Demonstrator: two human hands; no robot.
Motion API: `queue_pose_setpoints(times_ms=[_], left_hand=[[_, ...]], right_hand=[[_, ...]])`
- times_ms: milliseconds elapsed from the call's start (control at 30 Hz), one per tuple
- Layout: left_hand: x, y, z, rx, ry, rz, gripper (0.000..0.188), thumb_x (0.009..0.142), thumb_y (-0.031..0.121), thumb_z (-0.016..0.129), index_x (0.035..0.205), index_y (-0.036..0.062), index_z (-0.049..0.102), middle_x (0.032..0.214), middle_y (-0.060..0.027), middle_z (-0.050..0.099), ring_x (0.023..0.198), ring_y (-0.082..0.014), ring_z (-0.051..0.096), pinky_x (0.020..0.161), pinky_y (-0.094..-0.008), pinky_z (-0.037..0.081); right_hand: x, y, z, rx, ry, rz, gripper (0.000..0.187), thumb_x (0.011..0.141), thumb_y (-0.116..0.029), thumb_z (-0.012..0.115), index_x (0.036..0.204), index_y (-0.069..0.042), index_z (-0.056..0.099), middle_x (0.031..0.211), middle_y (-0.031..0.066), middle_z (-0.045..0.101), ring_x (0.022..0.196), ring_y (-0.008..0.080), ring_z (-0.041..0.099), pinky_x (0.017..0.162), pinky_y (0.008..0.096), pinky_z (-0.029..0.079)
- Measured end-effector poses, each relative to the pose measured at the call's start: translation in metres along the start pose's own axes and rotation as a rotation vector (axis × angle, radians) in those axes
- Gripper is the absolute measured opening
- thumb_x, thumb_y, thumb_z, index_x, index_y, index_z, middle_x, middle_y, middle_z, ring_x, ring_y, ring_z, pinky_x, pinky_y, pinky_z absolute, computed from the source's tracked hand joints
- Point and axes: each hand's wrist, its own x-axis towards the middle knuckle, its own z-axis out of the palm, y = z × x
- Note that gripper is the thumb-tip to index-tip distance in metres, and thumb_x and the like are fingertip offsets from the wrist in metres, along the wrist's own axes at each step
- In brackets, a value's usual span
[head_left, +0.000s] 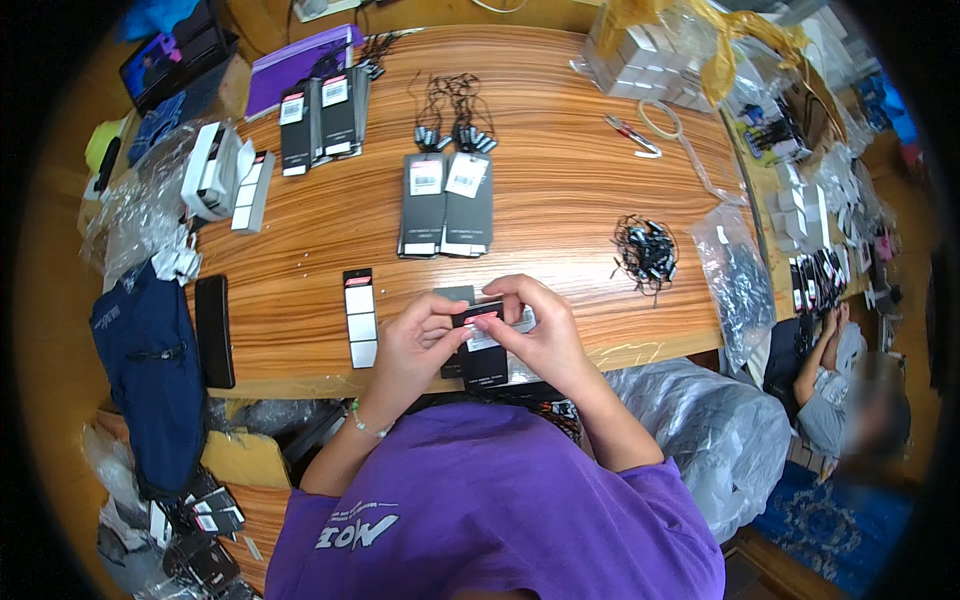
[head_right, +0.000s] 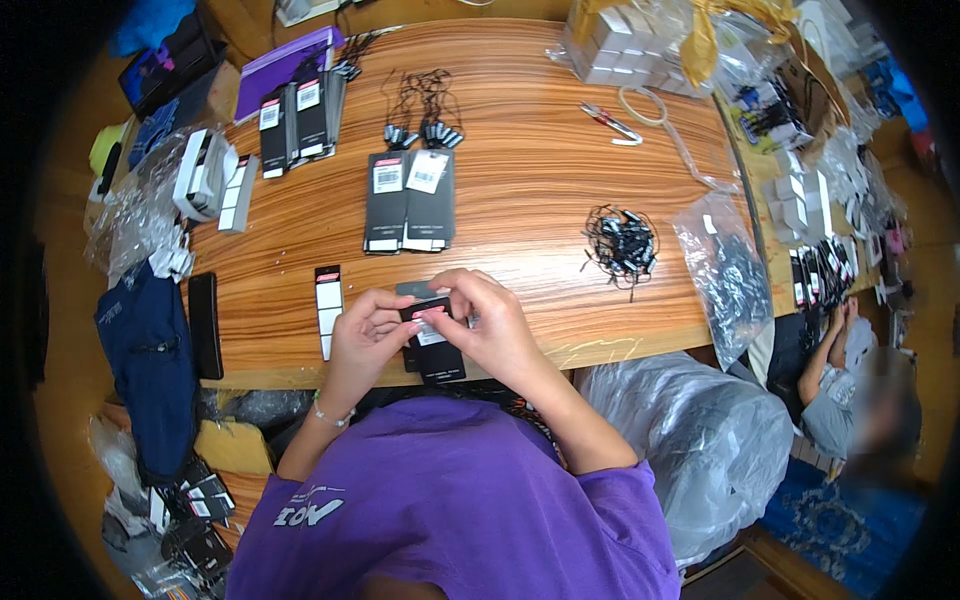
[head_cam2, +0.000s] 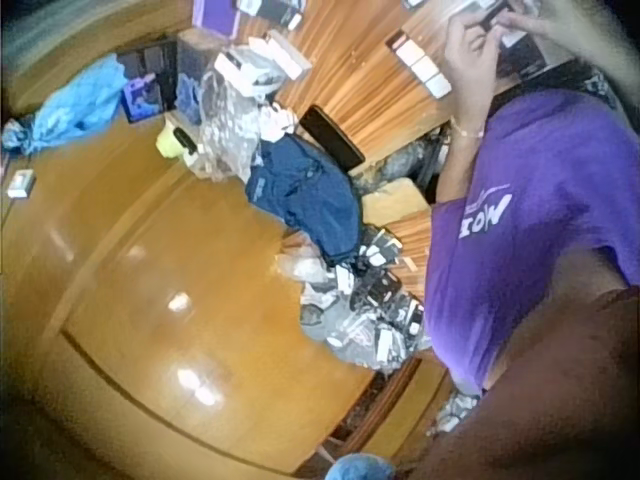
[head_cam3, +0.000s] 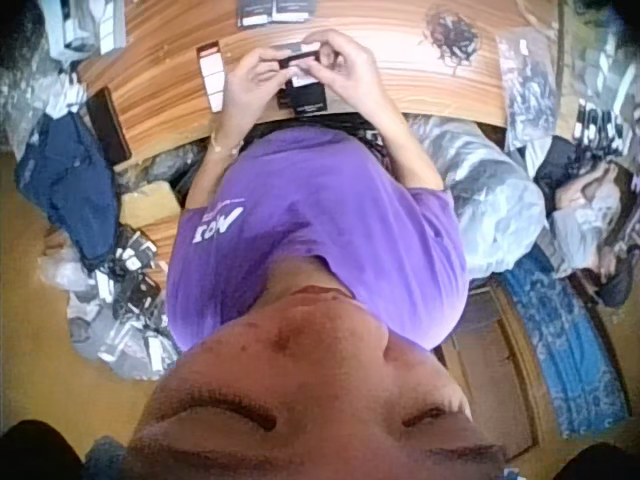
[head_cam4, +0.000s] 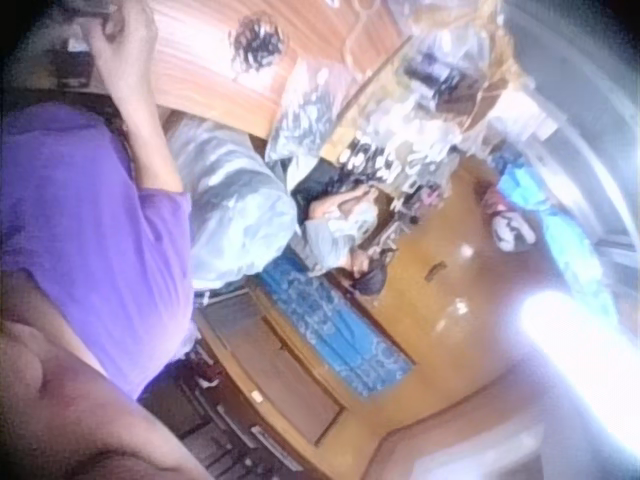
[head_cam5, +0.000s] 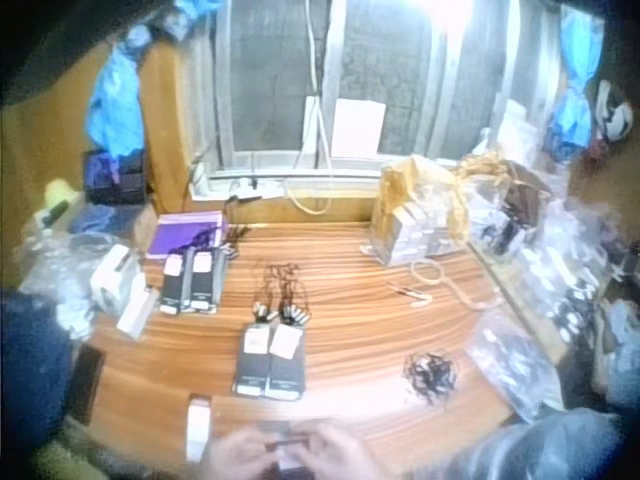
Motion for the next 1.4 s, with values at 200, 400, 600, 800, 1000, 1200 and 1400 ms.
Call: queue_pose_setpoints(times_ms=[200, 400, 600, 800, 1000, 1200, 1400], left_hand=[[0.001, 0.003, -0.005, 0.008, 0.068, 0.014, 0.024, 0.082, -0.005, 0.057, 0.105, -0.001, 0.05, 0.088, -0.0054, 0.061, 0.081, -0.0071, 0.058, 0.071, -0.0176, 0.046], [0.008, 0.0, -0.008, -0.09, 0.033, 0.002, 0.017, 0.086, -0.004, 0.049, 0.103, -0.0006, 0.047, 0.093, -0.0069, 0.06, 0.088, -0.0088, 0.057, 0.077, -0.0203, 0.045], [0.009, -0.002, -0.005, -0.058, -0.129, -0.002, 0.017, 0.086, -0.003, 0.051, 0.103, -0.0011, 0.051, 0.098, -0.0067, 0.058, 0.089, -0.0095, 0.057, 0.079, -0.021, 0.045], [0.008, -0.002, -0.012, -0.086, -0.089, -0.008, 0.017, 0.086, -0.002, 0.052, 0.103, -0.001, 0.052, 0.097, -0.0058, 0.058, 0.088, -0.0095, 0.057, 0.079, -0.0214, 0.045], [0.006, -0.003, -0.015, -0.118, -0.115, 0.021, 0.018, 0.086, -0.002, 0.052, 0.104, -0.0016, 0.052, 0.096, -0.0063, 0.059, 0.087, -0.0091, 0.056, 0.078, -0.0207, 0.045], [0.005, 0.001, -0.017, -0.122, -0.146, -0.047, 0.017, 0.086, -0.001, 0.052, 0.103, -0.0024, 0.054, 0.091, -0.0057, 0.06, 0.086, -0.0089, 0.057, 0.078, -0.0204, 0.045], [0.005, -0.001, -0.015, -0.169, -0.17, 0.03, 0.014, 0.087, 0.002, 0.053, 0.1, -0.0023, 0.056, 0.092, -0.0059, 0.061, 0.086, -0.0093, 0.057, 0.079, -0.0218, 0.045]], right_hand=[[-0.012, 0.031, -0.065, -0.103, 0.356, 0.062, 0.012, 0.086, -0.006, 0.053, 0.096, -0.002, 0.058, 0.079, 0.0055, 0.06, 0.07, 0.0121, 0.057, 0.064, 0.024, 0.046], [-0.038, 0.077, -0.15, -0.605, 0.469, 0.363, 0.011, 0.08, -0.012, 0.062, 0.081, -0.002, 0.061, 0.068, 0.0104, 0.056, 0.062, 0.0201, 0.054, 0.057, 0.0309, 0.041], [-0.037, 0.079, -0.152, -0.591, 0.407, 0.306, 0.014, 0.07, -0.008, 0.068, 0.077, -0.001, 0.059, 0.073, 0.0083, 0.055, 0.073, 0.0216, 0.052, 0.066, 0.0319, 0.041], [-0.028, 0.07, -0.166, -0.235, 0.439, 0.413, 0.011, 0.07, -0.002, 0.067, 0.079, 0.0, 0.06, 0.068, 0.0007, 0.056, 0.068, 0.0092, 0.049, 0.063, 0.0252, 0.041], [-0.016, 0.036, -0.173, -0.71, 0.388, 0.166, 0.015, 0.074, 0.001, 0.06, 0.088, 0.001, 0.06, 0.076, 0.0111, 0.056, 0.072, 0.0225, 0.051, 0.069, 0.0315, 0.042], [-0.005, -0.003, -0.176, -0.783, 0.435, 0.073, 0.015, 0.081, -0.001, 0.053, 0.095, 0.0, 0.059, 0.084, 0.0129, 0.056, 0.08, 0.026, 0.051, 0.073, 0.0324, 0.041], [-0.008, 0.014, -0.181, 0.08, 0.726, 0.096, 0.015, 0.091, -0.009, 0.049, 0.103, -0.002, 0.055, 0.087, 0.0023, 0.055, 0.08, 0.0108, 0.052, 0.071, 0.0228, 0.04]])
